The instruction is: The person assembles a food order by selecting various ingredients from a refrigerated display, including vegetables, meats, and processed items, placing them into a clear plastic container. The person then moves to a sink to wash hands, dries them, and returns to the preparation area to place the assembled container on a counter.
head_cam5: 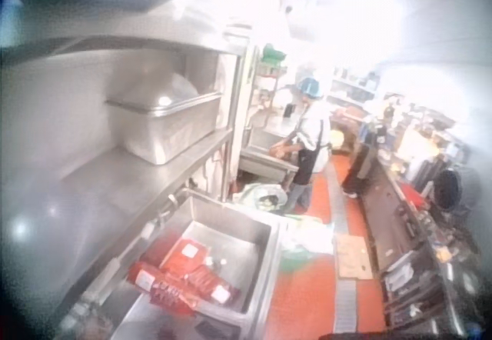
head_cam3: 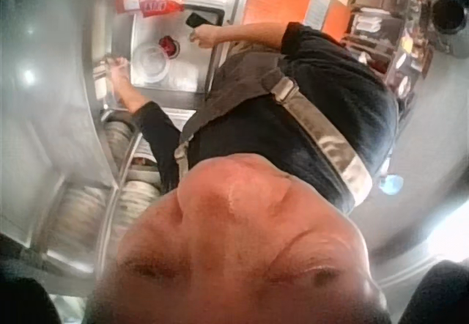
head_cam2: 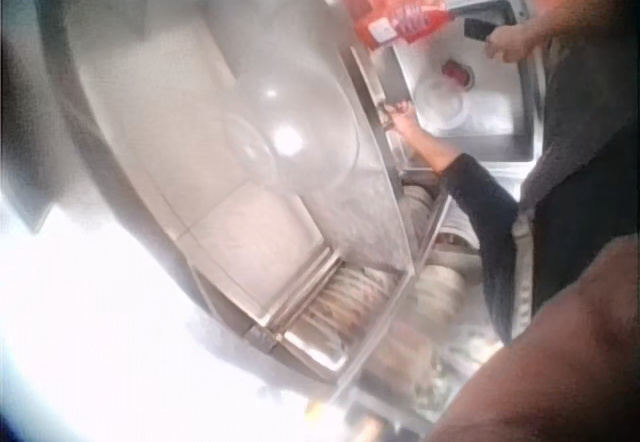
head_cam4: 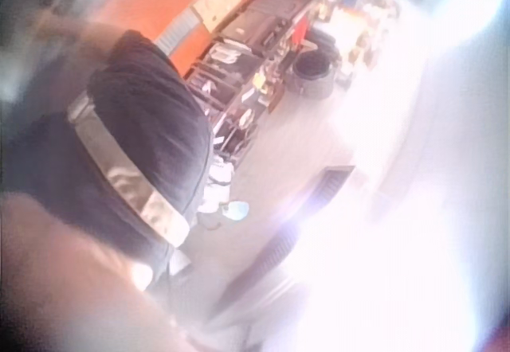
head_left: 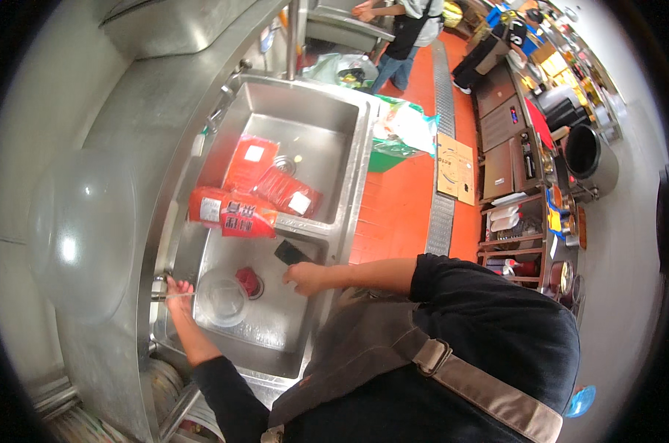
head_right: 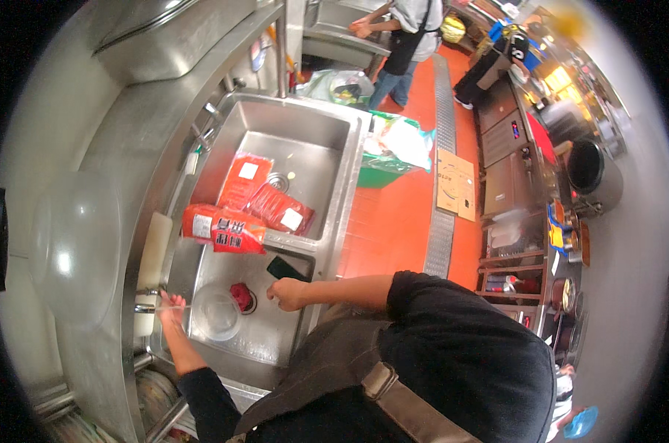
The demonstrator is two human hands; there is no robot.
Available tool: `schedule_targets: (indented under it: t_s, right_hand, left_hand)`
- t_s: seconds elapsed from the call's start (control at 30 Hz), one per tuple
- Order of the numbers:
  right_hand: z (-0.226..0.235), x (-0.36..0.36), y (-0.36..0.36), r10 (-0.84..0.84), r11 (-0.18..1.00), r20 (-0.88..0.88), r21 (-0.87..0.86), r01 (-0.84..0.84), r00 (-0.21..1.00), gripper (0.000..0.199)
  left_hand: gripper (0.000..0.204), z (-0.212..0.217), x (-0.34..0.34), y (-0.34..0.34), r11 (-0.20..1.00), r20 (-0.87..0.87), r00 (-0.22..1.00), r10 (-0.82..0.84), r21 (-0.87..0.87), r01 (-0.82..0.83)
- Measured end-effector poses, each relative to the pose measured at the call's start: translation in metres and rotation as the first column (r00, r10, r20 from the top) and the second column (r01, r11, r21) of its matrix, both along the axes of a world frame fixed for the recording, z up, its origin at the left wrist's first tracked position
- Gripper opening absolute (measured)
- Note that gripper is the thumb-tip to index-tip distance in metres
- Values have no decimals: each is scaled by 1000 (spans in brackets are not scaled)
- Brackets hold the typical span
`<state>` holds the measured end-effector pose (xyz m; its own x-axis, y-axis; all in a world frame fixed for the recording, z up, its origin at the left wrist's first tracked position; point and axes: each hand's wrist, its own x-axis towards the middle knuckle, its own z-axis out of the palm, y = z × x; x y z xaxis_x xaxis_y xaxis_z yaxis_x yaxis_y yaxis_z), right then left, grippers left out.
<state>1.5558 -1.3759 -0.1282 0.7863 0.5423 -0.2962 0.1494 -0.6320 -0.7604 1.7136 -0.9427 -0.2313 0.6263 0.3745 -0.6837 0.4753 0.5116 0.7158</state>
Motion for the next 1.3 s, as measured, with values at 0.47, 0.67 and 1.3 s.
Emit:
schedule_targets:
  t_s: [0.47, 0.67, 1.3]
  right_hand:
    - [39, -31, -27, -160, 974, 73, -153, 169, 984, 16]
    - [35, -27, -43, -71, 984, 485, 178, -19, 872, 51]
    - [-76, -375, -569, -963, 259, -173, -379, 888, 207, 32]
  left_hand:
    - [16, -62, -174, -111, 420, -394, 671, -627, 554, 718]
    - [42, 8, -214, -109, 339, -380, 571, -728, 524, 781]
    - [44, 85, -107, -653, -65, -199, 4, -980, 340, 938]
